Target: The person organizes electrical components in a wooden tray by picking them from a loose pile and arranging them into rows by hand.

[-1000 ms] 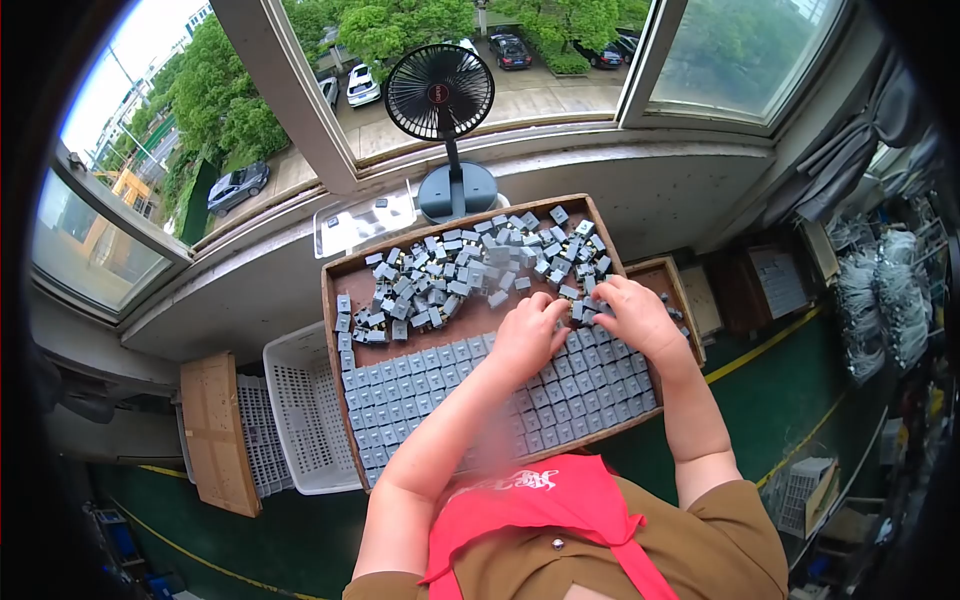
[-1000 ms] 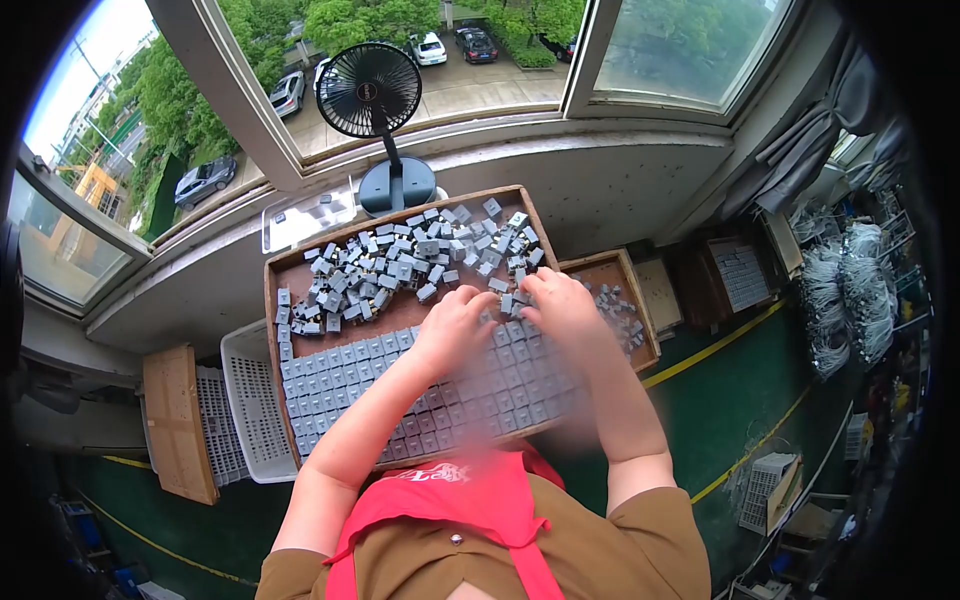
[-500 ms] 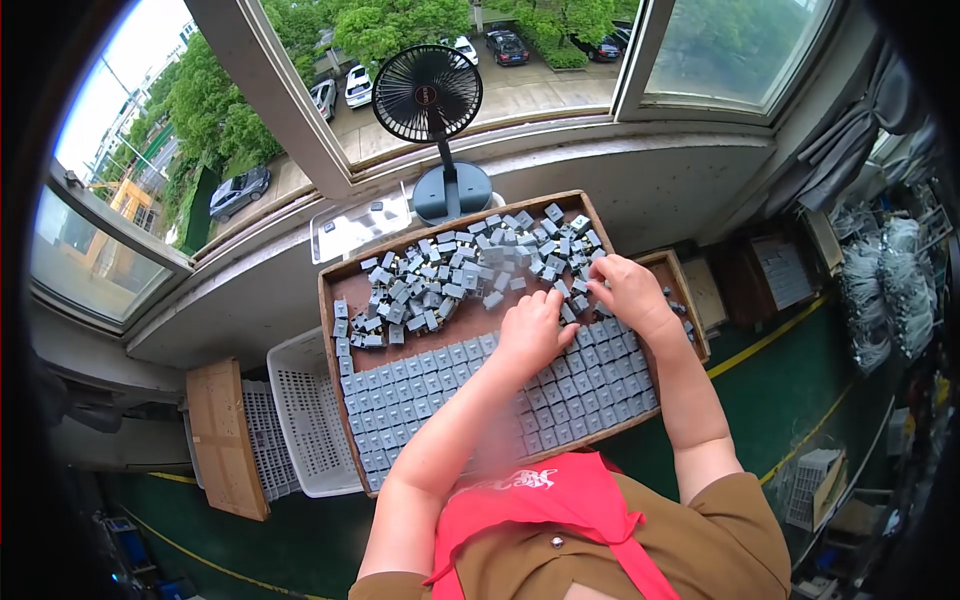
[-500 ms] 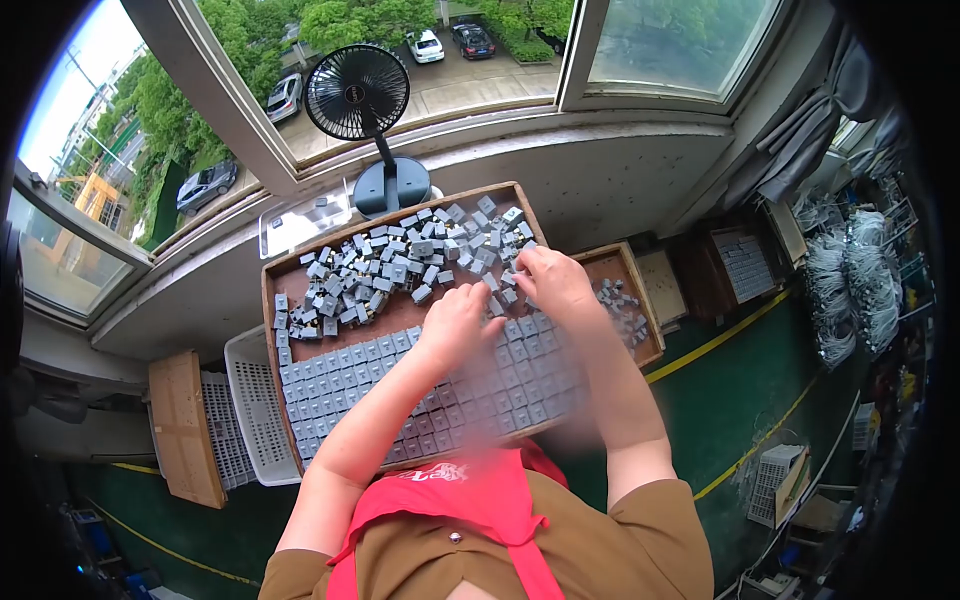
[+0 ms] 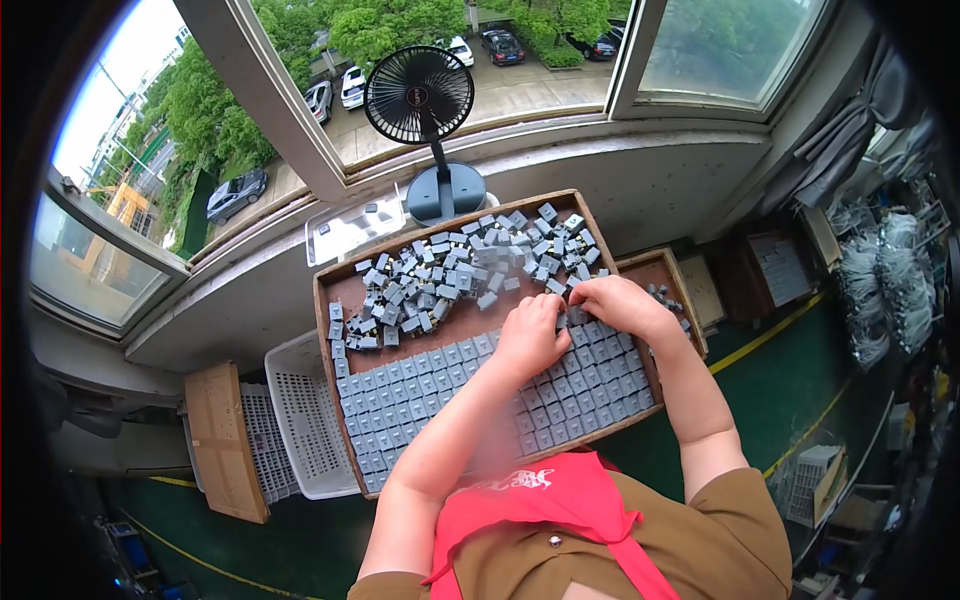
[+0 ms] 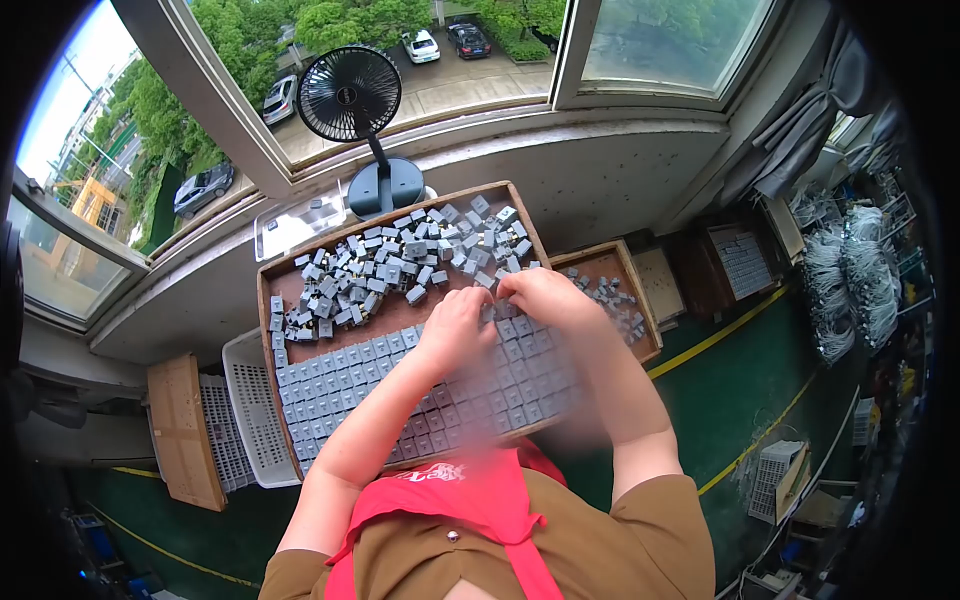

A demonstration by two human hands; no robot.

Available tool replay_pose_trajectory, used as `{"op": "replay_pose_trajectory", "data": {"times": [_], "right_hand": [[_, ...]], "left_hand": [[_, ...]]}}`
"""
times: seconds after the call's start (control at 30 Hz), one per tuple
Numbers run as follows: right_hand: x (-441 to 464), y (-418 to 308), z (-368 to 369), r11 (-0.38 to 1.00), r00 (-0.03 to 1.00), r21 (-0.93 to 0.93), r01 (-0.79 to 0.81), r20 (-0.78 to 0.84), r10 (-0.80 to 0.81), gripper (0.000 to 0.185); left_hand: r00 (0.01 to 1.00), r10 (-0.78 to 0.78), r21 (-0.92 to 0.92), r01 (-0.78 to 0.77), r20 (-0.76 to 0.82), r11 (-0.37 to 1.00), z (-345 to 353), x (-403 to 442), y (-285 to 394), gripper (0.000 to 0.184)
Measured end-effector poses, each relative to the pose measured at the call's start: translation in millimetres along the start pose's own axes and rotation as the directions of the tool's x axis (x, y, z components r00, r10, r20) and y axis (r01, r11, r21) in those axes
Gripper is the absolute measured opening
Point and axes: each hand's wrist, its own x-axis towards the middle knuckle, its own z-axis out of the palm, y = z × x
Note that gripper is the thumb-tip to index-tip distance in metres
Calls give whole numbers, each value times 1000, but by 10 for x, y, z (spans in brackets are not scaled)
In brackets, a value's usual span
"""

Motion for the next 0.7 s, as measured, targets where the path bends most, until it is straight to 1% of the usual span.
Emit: {"op": "replay_pose_trajectory", "data": {"times": [0.03,0.07,0.13,0.17,0.23,0.27,0.3,0.37,0.4,0.43,0.5,0.53,0.57,0.63,0.67,0.7], "right_hand": [[-5,-10,17,999,998,-33,43,-36,-45,14],[-40,-20,21,999,998,-30,41,-38,-42,14],[-117,-56,-31,996,971,-73,49,-230,-64,12],[-157,-82,-80,996,971,-75,52,-229,-68,12],[-258,-111,-153,995,971,-93,-40,-237,17,11],[-294,-58,-90,986,967,-156,-60,-254,19,15],[-320,-55,-51,985,967,-158,-66,-255,23,15],[-330,-72,22,950,955,-287,-122,-296,33,18],[-308,-44,76,935,942,-325,-142,-334,28,21],[-295,-42,97,937,943,-324,-133,-332,20,21],[-272,-40,131,916,939,-375,-142,-344,4,19],[-252,-33,154,923,935,-354,-150,-354,17,15],[-241,-28,165,924,935,-352,-148,-354,15,15],[-227,-13,153,953,937,-289,-93,-349,-15,12],[-238,-13,131,953,937,-288,-92,-349,-15,12],[-256,-17,99,974,936,-213,-72,-351,-7,15]], "left_hand": [[1000,-16,9,16,16,1000,-10,-6,5,32],[1000,-14,10,14,19,1000,-19,-8,14,32],[996,-62,-87,68,64,994,-51,17,23,32],[996,-65,-87,70,60,994,-25,23,4,32],[999,30,-86,-33,-44,996,47,25,-27,33],[999,32,-89,-36,-43,995,64,19,-23,33],[998,24,-84,-29,-67,996,84,15,-14,33],[996,13,-78,-20,-92,997,7,39,67,34],[997,-80,-114,79,2,990,-40,57,108,33],[981,-171,-139,183,95,973,-92,68,139,32],[983,-164,-119,173,83,978,-81,55,125,32],[986,-149,-107,156,78,982,-65,44,114,32],[986,-150,-105,158,78,982,-47,23,79,32],[993,-91,-108,99,77,989,-28,-6,17,33],[993,-92,-107,100,77,989,-25,-22,10,33],[997,-76,-133,80,35,988,-25,-39,3,33]]}}
